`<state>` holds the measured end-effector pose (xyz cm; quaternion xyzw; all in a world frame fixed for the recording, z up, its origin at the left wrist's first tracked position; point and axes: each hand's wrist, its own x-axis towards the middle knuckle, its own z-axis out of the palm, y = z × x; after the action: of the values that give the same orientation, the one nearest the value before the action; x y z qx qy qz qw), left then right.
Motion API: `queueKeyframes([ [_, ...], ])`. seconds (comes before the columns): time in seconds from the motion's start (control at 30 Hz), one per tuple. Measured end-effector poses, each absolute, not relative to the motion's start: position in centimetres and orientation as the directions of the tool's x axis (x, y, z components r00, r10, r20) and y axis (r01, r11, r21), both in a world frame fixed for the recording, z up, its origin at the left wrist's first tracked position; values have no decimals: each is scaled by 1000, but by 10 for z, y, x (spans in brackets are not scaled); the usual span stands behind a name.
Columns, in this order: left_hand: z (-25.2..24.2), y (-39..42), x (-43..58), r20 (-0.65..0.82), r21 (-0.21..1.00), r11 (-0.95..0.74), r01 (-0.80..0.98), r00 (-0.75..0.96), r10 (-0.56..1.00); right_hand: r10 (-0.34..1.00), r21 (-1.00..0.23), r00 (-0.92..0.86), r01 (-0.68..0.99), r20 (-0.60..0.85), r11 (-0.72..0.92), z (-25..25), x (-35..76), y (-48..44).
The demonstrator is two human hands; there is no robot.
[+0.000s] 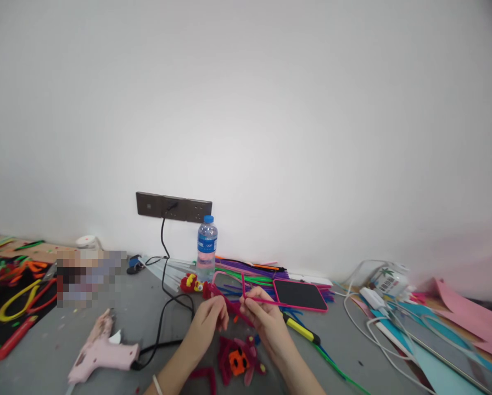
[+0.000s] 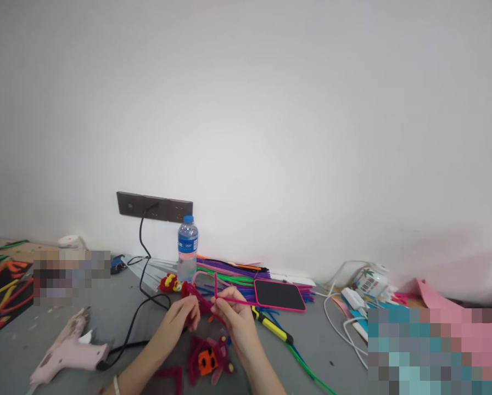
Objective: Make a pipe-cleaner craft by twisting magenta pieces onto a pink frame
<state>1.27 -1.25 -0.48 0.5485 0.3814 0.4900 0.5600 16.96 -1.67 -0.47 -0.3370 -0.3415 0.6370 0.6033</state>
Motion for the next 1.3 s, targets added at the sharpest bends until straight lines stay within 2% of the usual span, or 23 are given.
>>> queueKeyframes([
  [0.1, -5, -16, 16, 102, 989, -68, -128, 277, 955, 998, -856, -49, -515, -32, -52, -6, 168, -18],
  [0.43, -10, -17, 17, -64, 973, 148, -176, 411, 909, 997, -868, -77, -493, -19, -54, -4, 165, -19],
  [0.63, -10, -16, 18, 12, 974, 70, -214, 359, 933, 997, -881, -68, -472, 20, -15, -8, 166, -18],
  [0.83, -8, -12, 16, 101, 970, -33, -240, 279, 955, 988, -941, -131, -336, 84, 35, -12, 162, -19],
  [1.1, -12, -9, 12, 87, 978, -36, -204, 249, 964, 981, -966, -65, -195, 184, 169, -9, 163, -18],
  [1.3, -2, -13, 12, 21, 968, 39, -246, 237, 971, 991, -983, -80, -156, 110, 96, -6, 166, -19],
])
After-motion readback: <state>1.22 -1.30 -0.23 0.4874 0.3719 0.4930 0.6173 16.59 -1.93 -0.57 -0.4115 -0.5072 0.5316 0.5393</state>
